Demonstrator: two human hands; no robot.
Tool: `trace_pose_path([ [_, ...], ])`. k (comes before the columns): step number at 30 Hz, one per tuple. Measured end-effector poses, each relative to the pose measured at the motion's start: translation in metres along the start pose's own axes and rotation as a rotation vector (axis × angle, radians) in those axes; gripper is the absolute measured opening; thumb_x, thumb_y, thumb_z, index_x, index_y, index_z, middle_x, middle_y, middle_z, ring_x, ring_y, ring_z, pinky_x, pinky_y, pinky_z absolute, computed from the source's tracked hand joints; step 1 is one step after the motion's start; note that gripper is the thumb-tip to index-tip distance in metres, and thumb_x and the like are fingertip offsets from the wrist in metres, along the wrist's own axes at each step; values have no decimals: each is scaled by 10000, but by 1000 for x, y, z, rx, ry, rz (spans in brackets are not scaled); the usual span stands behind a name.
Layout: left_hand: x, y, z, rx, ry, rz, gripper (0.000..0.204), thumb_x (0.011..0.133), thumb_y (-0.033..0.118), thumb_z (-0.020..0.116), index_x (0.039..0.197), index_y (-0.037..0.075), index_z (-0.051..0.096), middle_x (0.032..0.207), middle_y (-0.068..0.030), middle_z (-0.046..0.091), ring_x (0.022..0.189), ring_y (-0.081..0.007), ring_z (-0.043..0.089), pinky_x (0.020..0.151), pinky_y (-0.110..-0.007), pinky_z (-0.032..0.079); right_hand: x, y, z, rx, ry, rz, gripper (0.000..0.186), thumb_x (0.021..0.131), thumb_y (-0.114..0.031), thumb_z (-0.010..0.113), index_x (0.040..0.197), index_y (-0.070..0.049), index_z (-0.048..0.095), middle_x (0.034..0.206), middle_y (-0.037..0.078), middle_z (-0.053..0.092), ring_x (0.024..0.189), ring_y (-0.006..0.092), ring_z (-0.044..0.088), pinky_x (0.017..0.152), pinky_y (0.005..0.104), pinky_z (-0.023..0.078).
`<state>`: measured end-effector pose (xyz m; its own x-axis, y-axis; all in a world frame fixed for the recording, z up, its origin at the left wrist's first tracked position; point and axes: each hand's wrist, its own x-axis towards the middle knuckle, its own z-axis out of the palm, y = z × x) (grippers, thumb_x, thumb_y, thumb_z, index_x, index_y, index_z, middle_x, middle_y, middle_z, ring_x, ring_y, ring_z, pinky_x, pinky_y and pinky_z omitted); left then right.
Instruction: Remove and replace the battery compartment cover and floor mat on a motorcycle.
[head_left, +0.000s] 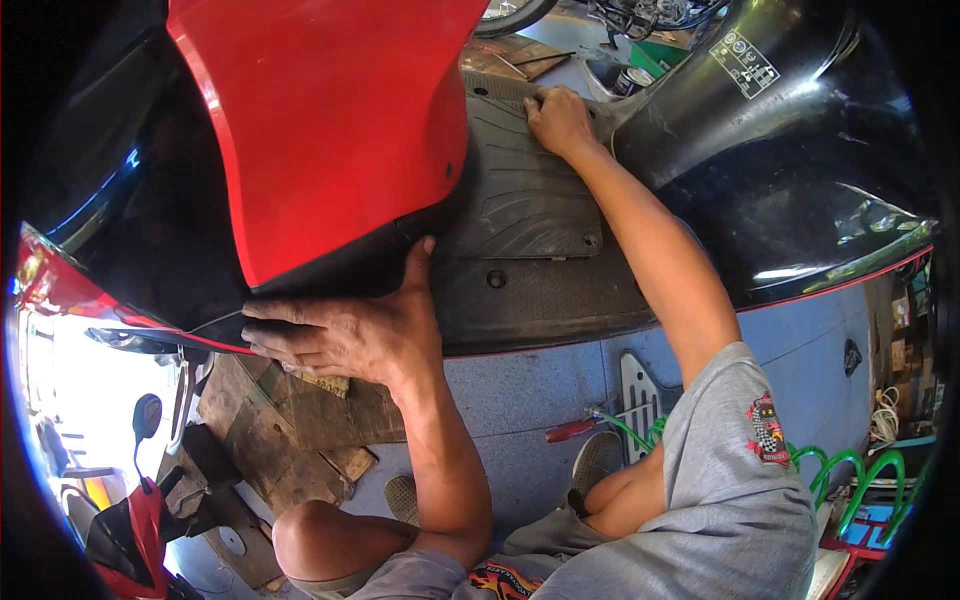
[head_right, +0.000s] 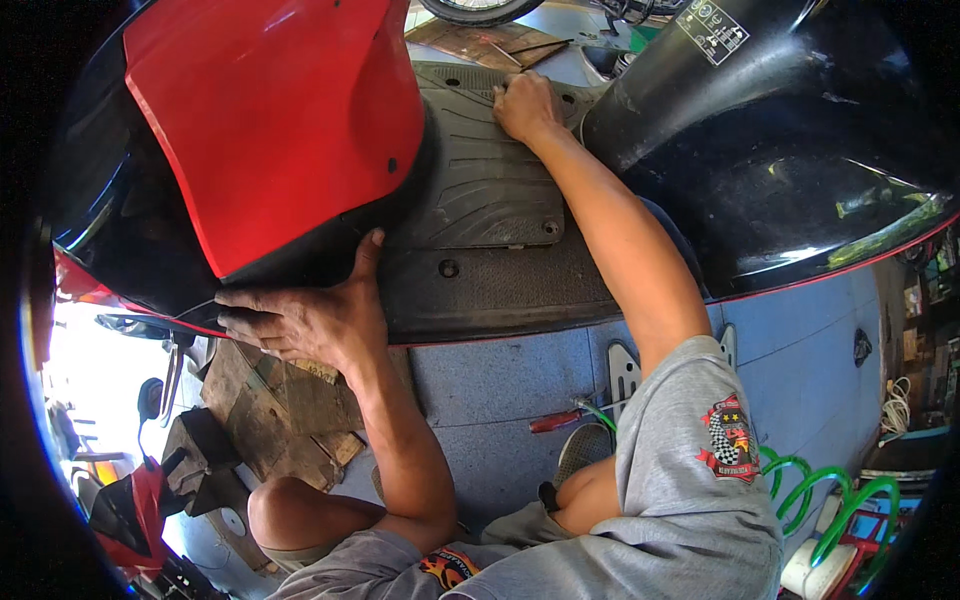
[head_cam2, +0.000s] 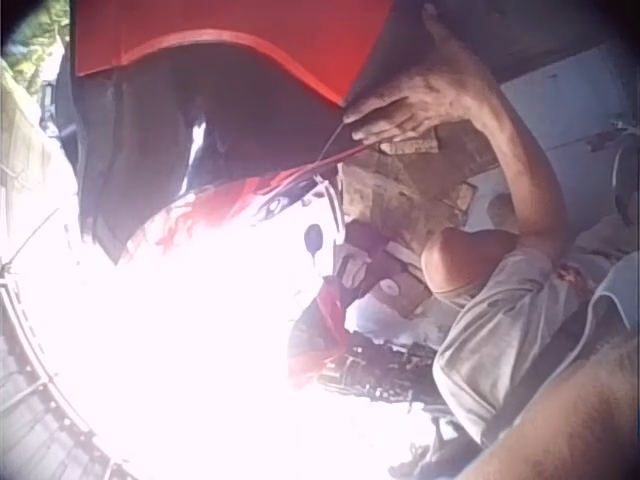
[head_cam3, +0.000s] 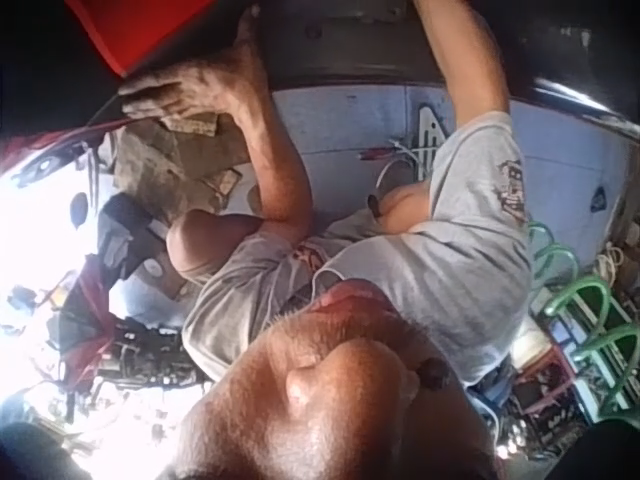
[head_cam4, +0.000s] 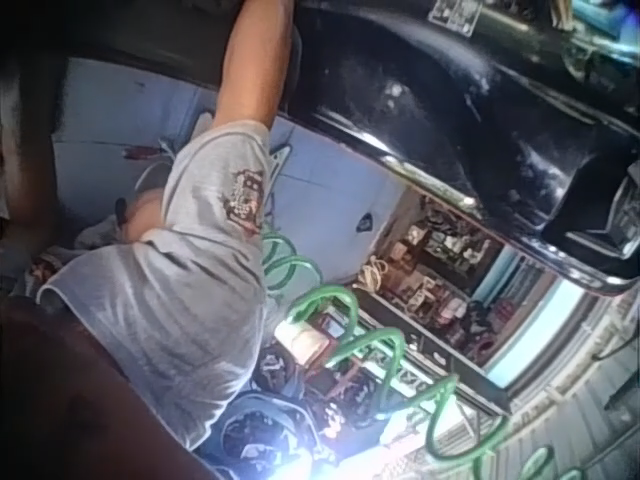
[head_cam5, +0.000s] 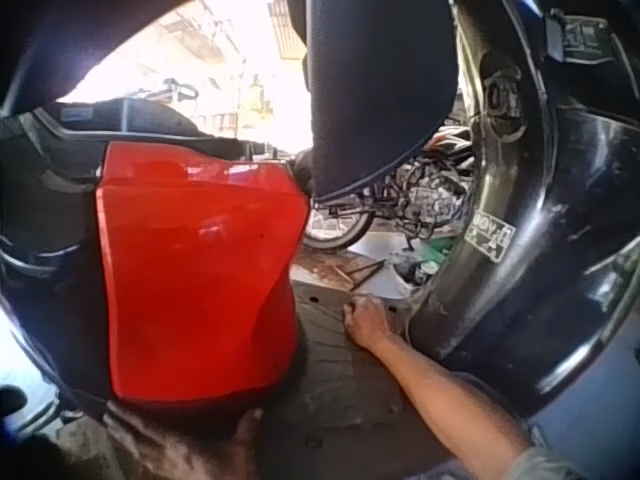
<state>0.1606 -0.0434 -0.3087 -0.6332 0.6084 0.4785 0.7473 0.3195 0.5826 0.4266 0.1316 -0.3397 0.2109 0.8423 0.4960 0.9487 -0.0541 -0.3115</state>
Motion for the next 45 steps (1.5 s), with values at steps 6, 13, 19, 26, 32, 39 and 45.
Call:
trace_pose_path([
  [6,0,0,5,28,18,20,1628,379,628,904,1484,-28,-96,1490,-381,67,1431,-484,50,1147,-571,140,8,11,-1,33,-90,-99,292,889,-274,583,943,-10,695,1067,231,643,1048,377,602,912,454,482],
  [13,0,3,4,-8,-13,-16,1631,378,641,898,1483,-30,-95,1494,-379,37,1437,-475,17,1145,-579,123,1,3,-9,10,-98,-76,325,887,-314,598,988,-21,696,1167,217,617,1103,384,572,946,454,462],
  [19,10,-8,-2,65,29,40,1636,380,667,887,1470,-65,-88,1472,-400,67,1426,-497,25,1148,-571,123,-41,-44,-73,73,167,-223,702,930,-521,508,1376,16,440,1219,274,589,1192,395,534,1009,447,410],
  [26,-1,3,6,18,4,45,1632,386,671,877,1468,-73,-92,1470,-411,35,1422,-510,24,1121,-606,153,-75,-16,-40,-82,-352,-116,947,916,-725,272,1482,34,238,1544,260,199,1460,355,139,1188,458,99],
  [32,8,-8,0,79,6,5,1631,385,678,878,1470,-71,-83,1472,-400,62,1428,-489,40,1139,-578,145,-64,-33,-94,498,-197,-9,921,932,-684,337,1437,85,287,1455,306,355,1378,433,315,1149,410,246],
  [39,1,0,3,36,21,14,1627,379,683,876,1472,-73,-62,1467,-409,67,1417,-508,63,1122,-593,176,-96,-14,-58,464,-133,-180,861,957,-643,307,1460,55,268,1496,291,298,1456,365,161,1183,391,132],
  [45,5,-3,2,58,41,33,1619,377,659,890,1474,-72,-49,1458,-420,88,1402,-534,94,1102,-615,211,-85,-12,-94,1082,-132,-177,740,990,-547,328,1488,-6,249,1462,250,383,1345,329,404,1099,412,335],
])
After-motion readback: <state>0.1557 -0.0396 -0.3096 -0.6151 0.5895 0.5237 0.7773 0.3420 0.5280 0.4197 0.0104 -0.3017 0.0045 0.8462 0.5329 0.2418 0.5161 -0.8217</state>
